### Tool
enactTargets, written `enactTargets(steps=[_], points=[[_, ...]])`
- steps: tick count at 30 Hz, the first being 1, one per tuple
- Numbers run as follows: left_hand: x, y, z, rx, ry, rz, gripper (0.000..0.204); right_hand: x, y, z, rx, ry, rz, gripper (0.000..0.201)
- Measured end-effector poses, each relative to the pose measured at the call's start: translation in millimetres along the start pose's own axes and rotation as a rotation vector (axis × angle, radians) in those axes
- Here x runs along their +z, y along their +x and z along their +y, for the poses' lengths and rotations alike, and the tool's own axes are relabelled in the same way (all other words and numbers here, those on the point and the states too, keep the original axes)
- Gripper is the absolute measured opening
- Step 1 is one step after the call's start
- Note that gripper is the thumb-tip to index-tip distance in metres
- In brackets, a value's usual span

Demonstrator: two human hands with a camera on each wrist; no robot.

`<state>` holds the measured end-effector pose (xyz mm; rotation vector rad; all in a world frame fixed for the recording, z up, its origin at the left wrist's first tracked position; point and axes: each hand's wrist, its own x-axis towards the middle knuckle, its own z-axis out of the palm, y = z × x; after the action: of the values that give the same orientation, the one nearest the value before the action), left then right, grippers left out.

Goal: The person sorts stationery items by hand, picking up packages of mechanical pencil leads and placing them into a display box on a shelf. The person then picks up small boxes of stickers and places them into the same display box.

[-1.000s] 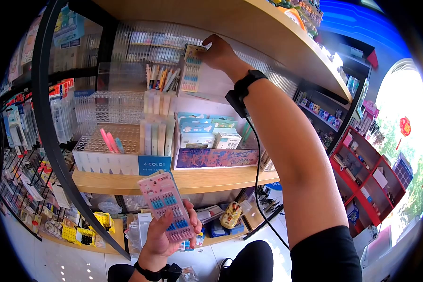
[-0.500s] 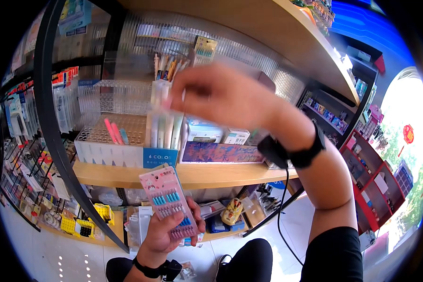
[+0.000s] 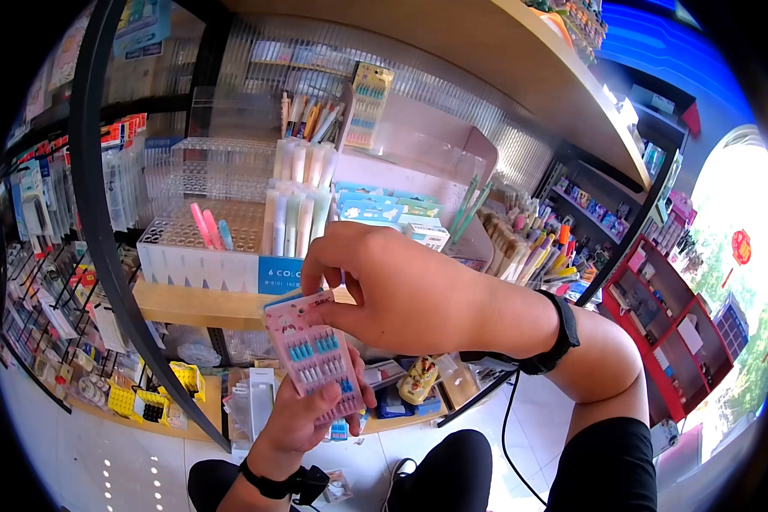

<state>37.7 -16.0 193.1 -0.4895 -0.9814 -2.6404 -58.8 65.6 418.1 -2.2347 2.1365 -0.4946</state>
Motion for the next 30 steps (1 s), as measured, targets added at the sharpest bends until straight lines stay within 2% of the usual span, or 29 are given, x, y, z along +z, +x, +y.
enactTargets(steps=[3, 5, 7, 9, 12, 14, 16, 18, 22, 24, 26, 28, 30], points=[[2, 0, 0, 0.025, 0.022, 0.020, 0.065, -2, -2, -4, 0.082, 0.112, -0.034, 0.021], [0, -1, -2, 0.037, 0.029, 0.036, 0.072, 1, -4, -1, 0.071, 0.141, -0.013, 0.020], [-6, -2, -6, 0.128, 0.076, 0.033, 0.077, 0, -7, 0, 0.060, 0.169, 0.007, 0.019], [-8, -2, -5, 0.148, 0.049, 0.013, 0.081, -2, -10, 1, 0.157, 0.246, -0.048, 0.019], [-6, 0, -3, 0.173, 0.034, -0.004, 0.089, -15, -13, 11, 0.100, 0.260, -0.076, 0.018], [-8, 2, -5, 0.182, 0.046, -0.003, 0.091, -37, -10, 14, 0.148, 0.522, -0.062, 0.016], [-15, 4, -10, 0.177, -0.010, -0.024, 0.090, -61, -6, 35, 0.064, 0.569, 0.090, 0.014], [-9, 5, -6, 0.187, -0.017, -0.043, 0.085, -92, -1, 58, -0.005, 0.484, 0.253, 0.014], [-8, 5, -6, 0.184, -0.024, -0.054, 0.083, -140, 11, 98, 0.006, 0.343, 0.544, 0.019], [-6, 6, -7, 0.176, -0.034, -0.065, 0.083, -153, 19, 121, 0.007, 0.368, 0.607, 0.019], [-2, 7, -7, 0.151, 0.048, 0.032, 0.086, -161, 27, 136, 0.003, 0.393, 0.669, 0.019], [-1, 7, -6, 0.146, 0.054, 0.025, 0.085, -165, 36, 147, 0.036, 0.445, 0.789, 0.019], [-1, 7, -6, 0.142, 0.061, 0.019, 0.085, -165, 47, 159, 0.046, 0.445, 0.833, 0.019]])
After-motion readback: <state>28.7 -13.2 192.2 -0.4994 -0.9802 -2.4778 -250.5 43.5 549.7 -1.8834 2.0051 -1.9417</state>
